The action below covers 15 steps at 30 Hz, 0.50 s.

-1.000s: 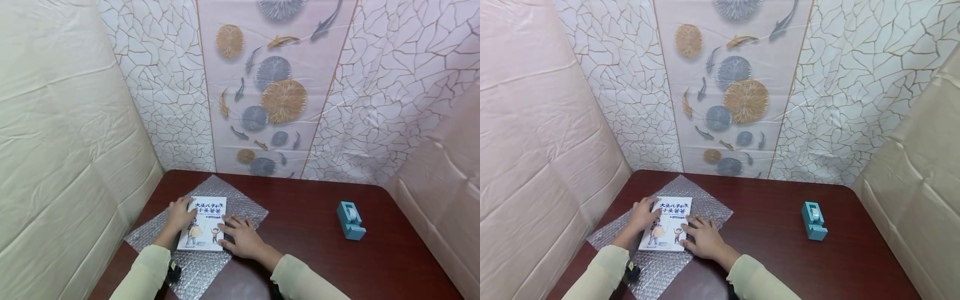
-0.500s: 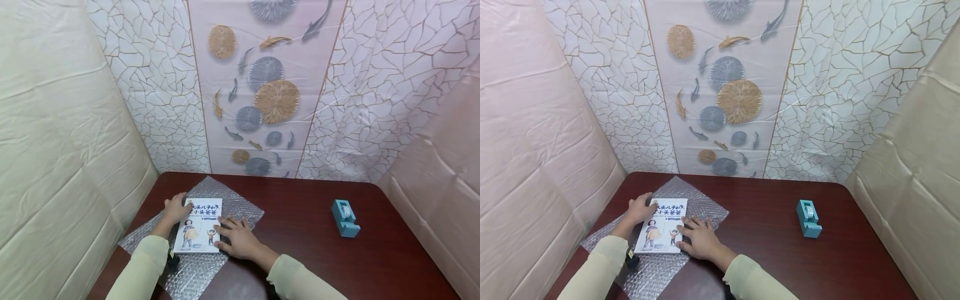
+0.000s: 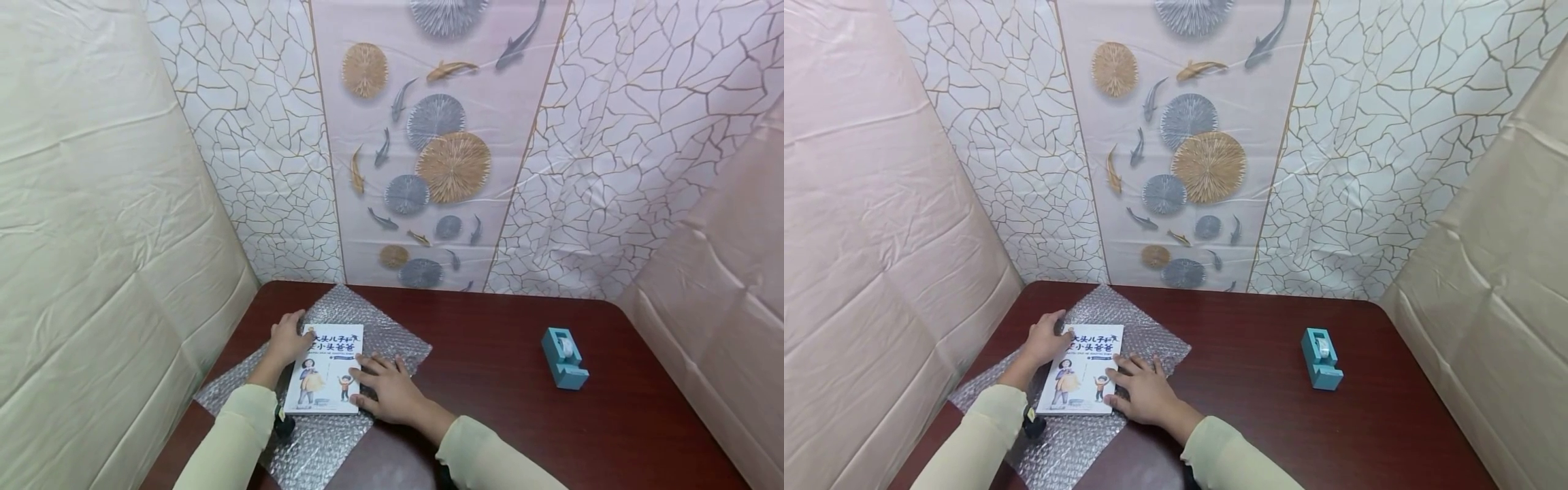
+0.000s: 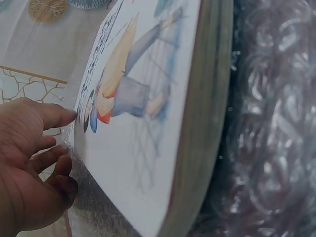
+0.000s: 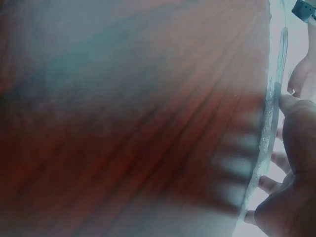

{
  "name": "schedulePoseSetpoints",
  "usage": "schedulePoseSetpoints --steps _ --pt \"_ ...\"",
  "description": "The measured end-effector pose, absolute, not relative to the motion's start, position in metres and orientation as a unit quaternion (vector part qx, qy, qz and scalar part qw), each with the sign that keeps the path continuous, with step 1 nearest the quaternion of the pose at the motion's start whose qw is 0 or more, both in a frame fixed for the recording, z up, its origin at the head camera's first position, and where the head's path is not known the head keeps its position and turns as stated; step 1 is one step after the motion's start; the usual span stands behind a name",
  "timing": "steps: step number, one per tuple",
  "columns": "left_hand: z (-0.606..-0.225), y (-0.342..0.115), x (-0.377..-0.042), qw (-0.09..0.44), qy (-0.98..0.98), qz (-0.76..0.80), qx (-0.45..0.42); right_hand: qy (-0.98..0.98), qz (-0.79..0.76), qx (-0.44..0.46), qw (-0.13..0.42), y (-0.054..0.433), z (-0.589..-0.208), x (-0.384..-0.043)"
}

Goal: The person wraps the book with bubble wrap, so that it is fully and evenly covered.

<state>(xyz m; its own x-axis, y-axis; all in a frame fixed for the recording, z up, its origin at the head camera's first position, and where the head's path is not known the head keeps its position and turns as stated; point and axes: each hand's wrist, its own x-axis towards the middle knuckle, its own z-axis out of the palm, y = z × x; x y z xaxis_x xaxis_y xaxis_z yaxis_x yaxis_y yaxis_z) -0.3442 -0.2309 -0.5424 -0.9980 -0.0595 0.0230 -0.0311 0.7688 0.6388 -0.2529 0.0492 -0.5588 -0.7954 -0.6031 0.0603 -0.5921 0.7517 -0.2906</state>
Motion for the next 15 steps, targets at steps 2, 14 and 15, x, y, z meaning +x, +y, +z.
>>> schedulePoseSetpoints --steps 2,14,15 --pt "-0.5424 -0.2306 -0.3451 0.025 -0.937 -0.346 0.026 0.936 -0.149 -0.320 0.020 0.0492 -0.5587 -0.2529" --pt "-0.5424 -0.2265 -0.3493 0.065 -0.925 -0.372 0.031 0.936 -0.145 -0.321 0.021 0.0492 -0.5602 -0.2534" --pt "-0.5426 -0.2261 -0.3496 0.065 -0.925 -0.373 0.032 0.935 -0.146 -0.322 0.020 0.0492 -0.5602 -0.2533"
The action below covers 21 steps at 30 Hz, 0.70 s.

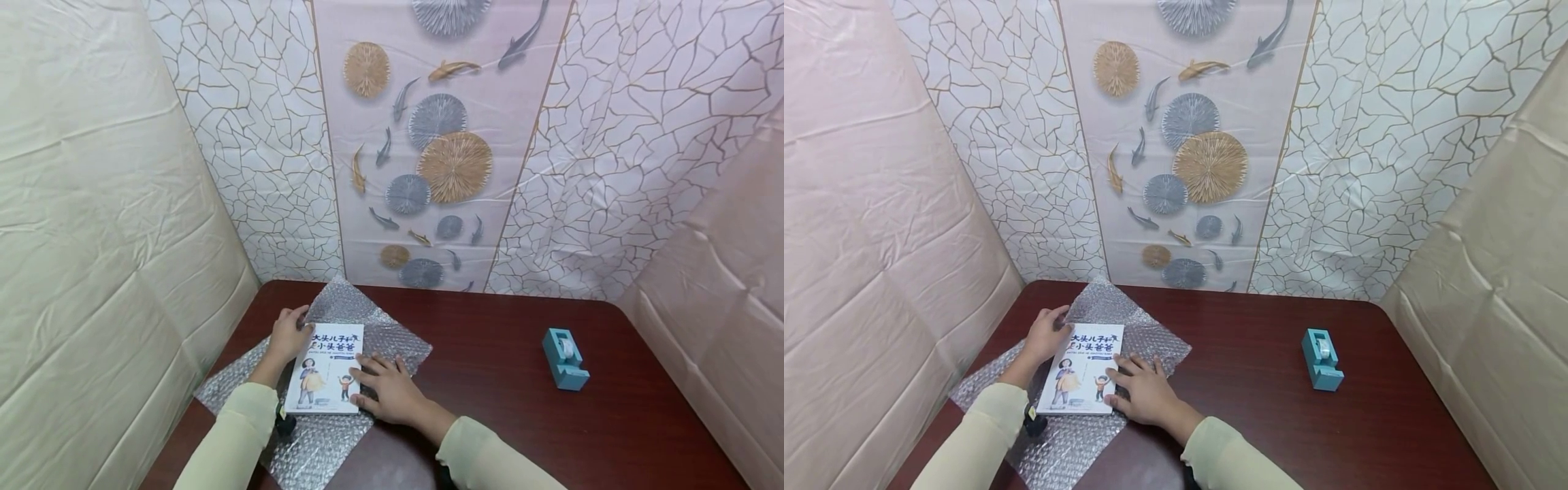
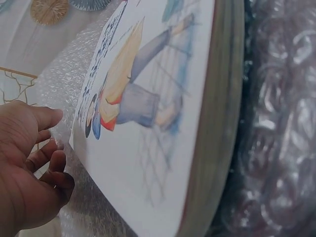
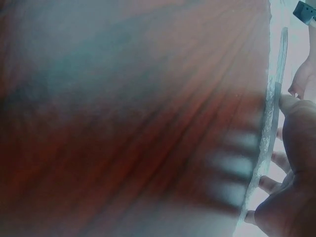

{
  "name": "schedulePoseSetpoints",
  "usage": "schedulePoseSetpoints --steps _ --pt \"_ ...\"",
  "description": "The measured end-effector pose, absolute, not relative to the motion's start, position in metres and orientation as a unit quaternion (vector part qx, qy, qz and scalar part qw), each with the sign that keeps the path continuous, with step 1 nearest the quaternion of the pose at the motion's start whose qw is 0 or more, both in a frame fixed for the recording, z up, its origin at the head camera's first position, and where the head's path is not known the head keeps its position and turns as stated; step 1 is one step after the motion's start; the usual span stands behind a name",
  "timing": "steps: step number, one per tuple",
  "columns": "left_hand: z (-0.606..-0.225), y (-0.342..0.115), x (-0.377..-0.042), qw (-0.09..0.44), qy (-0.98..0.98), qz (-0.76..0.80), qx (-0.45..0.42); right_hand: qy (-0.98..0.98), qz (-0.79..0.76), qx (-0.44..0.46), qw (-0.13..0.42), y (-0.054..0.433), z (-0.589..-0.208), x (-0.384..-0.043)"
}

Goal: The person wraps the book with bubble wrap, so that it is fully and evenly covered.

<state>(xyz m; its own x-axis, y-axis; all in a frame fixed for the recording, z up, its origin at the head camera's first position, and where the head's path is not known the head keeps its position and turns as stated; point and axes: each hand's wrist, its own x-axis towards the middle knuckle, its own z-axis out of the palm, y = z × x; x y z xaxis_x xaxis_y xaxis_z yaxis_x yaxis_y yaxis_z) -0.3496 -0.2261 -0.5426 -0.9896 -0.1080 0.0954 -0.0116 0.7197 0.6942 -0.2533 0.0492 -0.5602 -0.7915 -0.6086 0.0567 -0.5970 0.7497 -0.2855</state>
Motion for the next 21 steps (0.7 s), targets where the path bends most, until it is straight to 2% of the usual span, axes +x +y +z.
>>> schedulePoseSetpoints --steps 10,17,21 --pt "-0.5418 -0.2258 -0.3488 0.065 -0.913 -0.402 0.017 0.927 -0.169 -0.334 0.003 0.0508 -0.5604 -0.2526" --pt "-0.5405 -0.2237 -0.3488 0.074 -0.907 -0.412 0.053 0.933 -0.155 -0.325 0.015 0.0500 -0.5611 -0.2529" --pt "-0.5411 -0.2230 -0.3502 0.078 -0.906 -0.415 0.039 0.934 -0.148 -0.324 0.018 0.0498 -0.5606 -0.2531"
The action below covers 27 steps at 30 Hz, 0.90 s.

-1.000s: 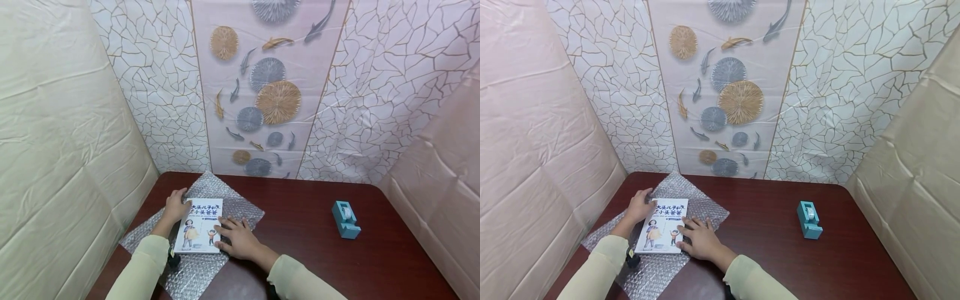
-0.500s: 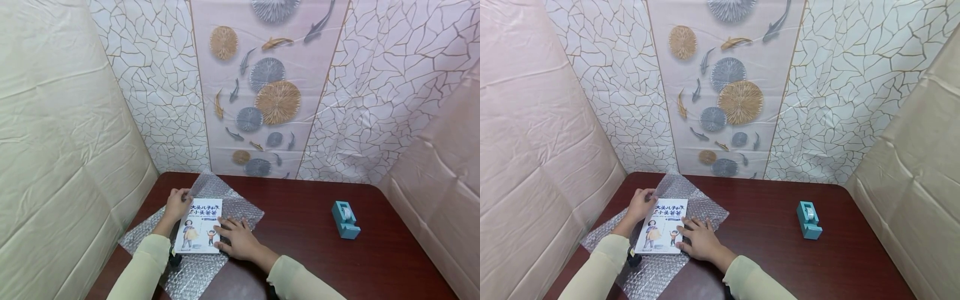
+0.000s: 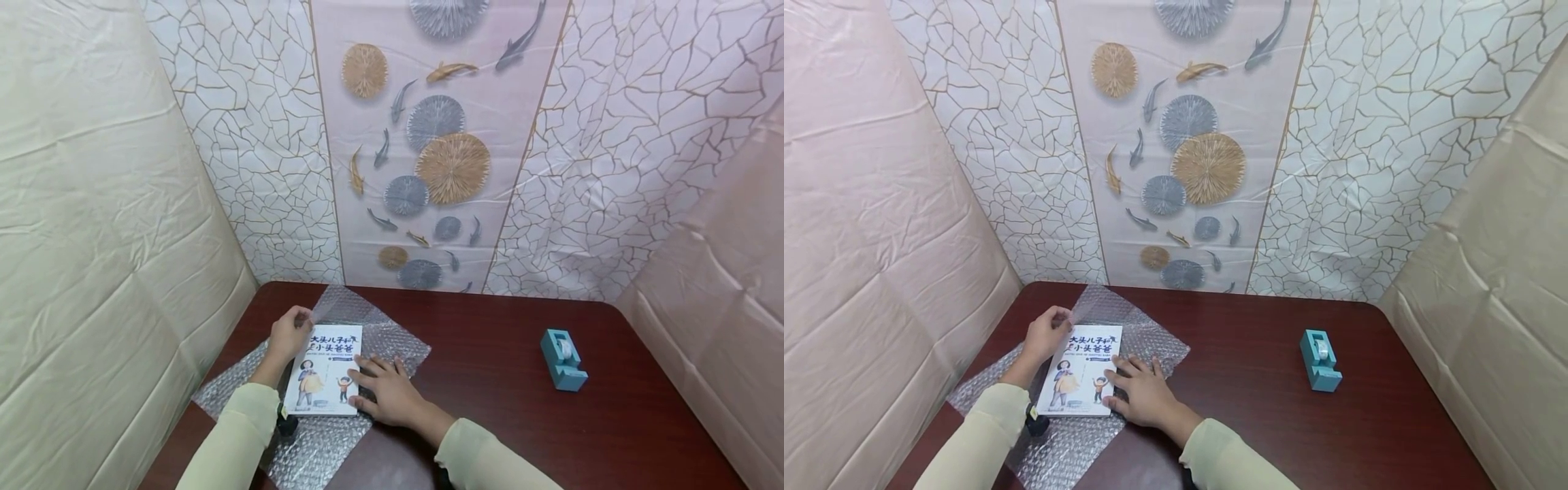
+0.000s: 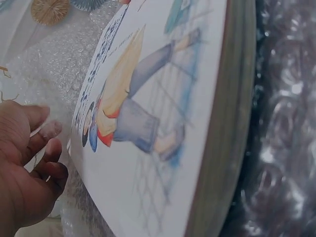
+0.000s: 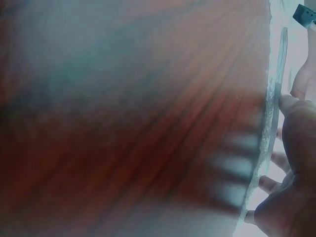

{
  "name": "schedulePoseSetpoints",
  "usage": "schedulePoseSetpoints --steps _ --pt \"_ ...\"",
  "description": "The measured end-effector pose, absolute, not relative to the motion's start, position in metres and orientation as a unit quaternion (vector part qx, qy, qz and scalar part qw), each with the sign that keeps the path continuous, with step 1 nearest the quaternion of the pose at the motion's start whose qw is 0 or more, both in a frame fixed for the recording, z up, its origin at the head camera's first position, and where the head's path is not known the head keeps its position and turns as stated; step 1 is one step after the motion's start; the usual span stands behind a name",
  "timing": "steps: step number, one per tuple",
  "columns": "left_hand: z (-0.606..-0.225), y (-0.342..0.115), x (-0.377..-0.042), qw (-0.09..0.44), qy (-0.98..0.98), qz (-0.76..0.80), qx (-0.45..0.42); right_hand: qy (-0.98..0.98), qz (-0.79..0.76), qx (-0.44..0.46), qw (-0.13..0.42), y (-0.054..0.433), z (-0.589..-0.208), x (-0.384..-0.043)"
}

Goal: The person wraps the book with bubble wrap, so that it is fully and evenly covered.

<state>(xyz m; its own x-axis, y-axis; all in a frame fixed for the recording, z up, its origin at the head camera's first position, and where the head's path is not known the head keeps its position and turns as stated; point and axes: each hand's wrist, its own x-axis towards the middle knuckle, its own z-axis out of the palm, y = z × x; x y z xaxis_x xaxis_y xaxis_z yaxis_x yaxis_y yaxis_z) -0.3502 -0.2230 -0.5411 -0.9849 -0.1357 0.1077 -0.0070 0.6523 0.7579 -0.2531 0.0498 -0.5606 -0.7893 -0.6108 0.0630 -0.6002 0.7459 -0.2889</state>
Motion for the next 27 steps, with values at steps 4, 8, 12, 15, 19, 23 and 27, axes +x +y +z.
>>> schedulePoseSetpoints --steps 4,8,12,15,19,23,27 --pt "-0.544 -0.225 -0.351 0.078 -0.908 -0.411 0.014 0.934 -0.151 -0.325 0.019 0.049 -0.560 -0.252" --pt "-0.545 -0.225 -0.353 0.083 -0.908 -0.410 0.005 0.934 -0.148 -0.325 0.017 0.048 -0.559 -0.252" --pt "-0.544 -0.226 -0.352 0.096 -0.906 -0.413 -0.002 0.935 -0.146 -0.322 0.017 0.048 -0.559 -0.253" --pt "-0.542 -0.228 -0.350 0.104 -0.905 -0.413 -0.005 0.936 -0.147 -0.320 0.020 0.048 -0.557 -0.252" --pt "-0.540 -0.230 -0.345 0.100 -0.906 -0.412 -0.002 0.935 -0.152 -0.319 0.029 0.048 -0.555 -0.251" --pt "-0.541 -0.233 -0.344 0.093 -0.908 -0.409 -0.003 0.935 -0.152 -0.319 0.030 0.047 -0.555 -0.251" --pt "-0.544 -0.236 -0.345 0.087 -0.911 -0.403 -0.016 0.935 -0.151 -0.320 0.028 0.047 -0.556 -0.251"
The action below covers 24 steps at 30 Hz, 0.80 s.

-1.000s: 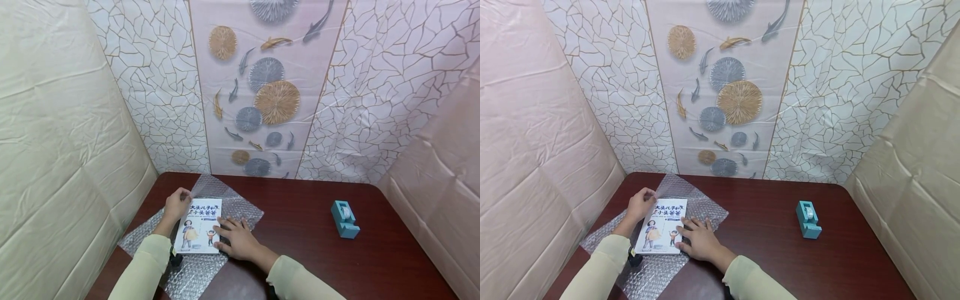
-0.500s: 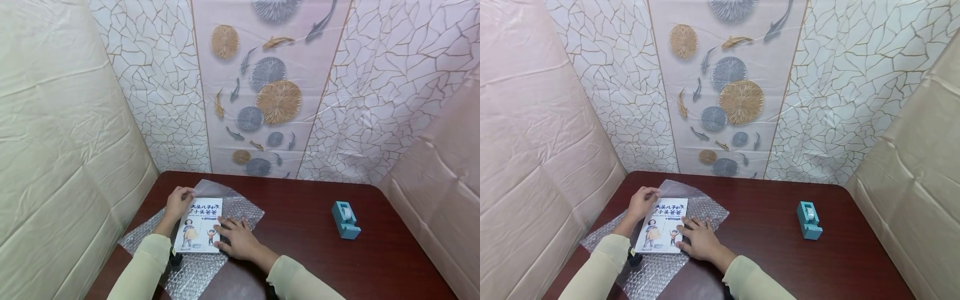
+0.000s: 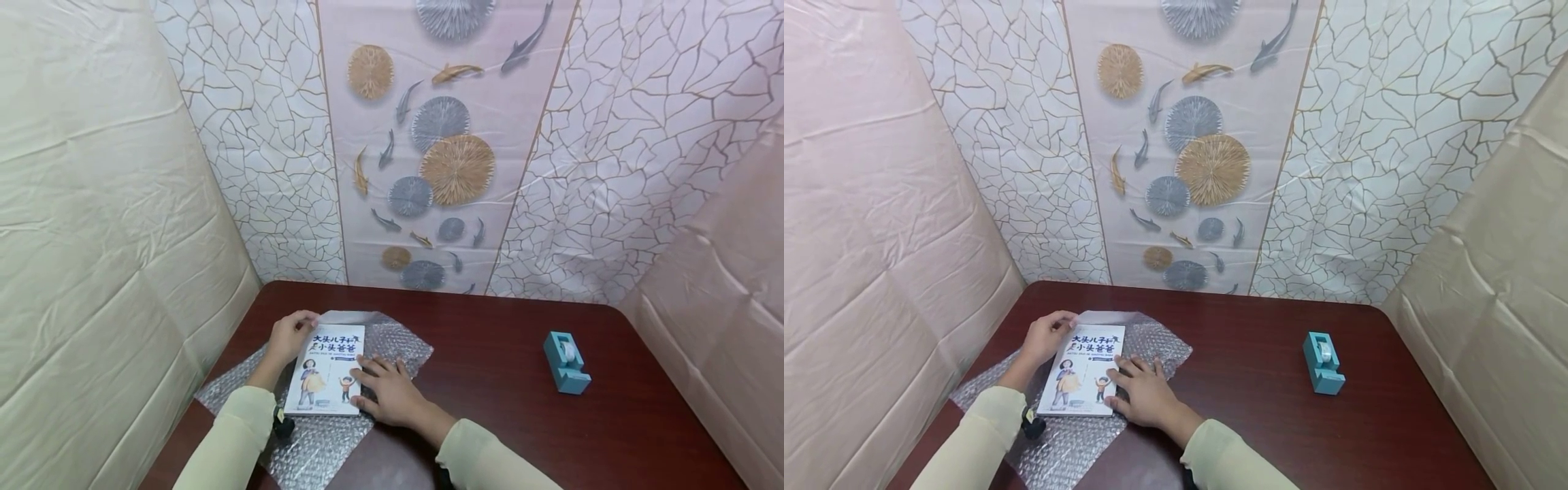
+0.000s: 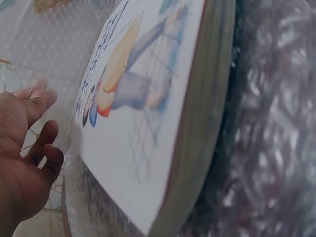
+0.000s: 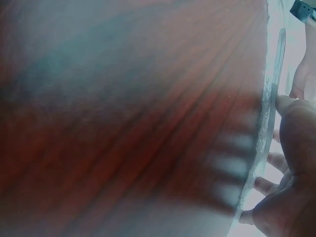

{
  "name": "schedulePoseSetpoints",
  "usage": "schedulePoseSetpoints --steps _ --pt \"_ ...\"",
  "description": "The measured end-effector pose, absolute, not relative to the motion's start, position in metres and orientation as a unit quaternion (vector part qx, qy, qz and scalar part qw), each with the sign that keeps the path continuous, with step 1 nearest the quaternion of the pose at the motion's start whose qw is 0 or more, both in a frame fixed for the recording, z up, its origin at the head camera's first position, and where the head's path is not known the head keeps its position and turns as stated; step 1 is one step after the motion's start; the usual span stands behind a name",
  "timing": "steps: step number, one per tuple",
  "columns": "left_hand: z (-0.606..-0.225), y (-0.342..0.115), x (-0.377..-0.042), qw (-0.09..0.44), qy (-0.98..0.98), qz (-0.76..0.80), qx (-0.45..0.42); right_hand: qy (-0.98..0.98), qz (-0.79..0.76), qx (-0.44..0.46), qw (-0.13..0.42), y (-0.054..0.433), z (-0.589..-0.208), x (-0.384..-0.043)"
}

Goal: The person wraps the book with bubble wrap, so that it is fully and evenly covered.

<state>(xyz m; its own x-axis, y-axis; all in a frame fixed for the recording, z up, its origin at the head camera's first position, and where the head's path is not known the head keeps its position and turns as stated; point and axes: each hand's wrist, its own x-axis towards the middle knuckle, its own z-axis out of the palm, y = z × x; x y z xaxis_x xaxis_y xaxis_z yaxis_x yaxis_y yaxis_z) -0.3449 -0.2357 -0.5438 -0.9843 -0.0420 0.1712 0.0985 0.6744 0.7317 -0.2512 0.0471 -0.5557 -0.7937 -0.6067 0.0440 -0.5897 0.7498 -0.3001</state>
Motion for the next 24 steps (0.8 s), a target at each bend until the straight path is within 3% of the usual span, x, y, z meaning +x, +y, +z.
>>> schedulePoseSetpoints --steps 24 --pt "-0.5533 -0.2459 -0.3409 0.064 -0.931 -0.350 -0.079 0.937 -0.147 -0.318 0.014 0.0451 -0.5557 -0.2512"
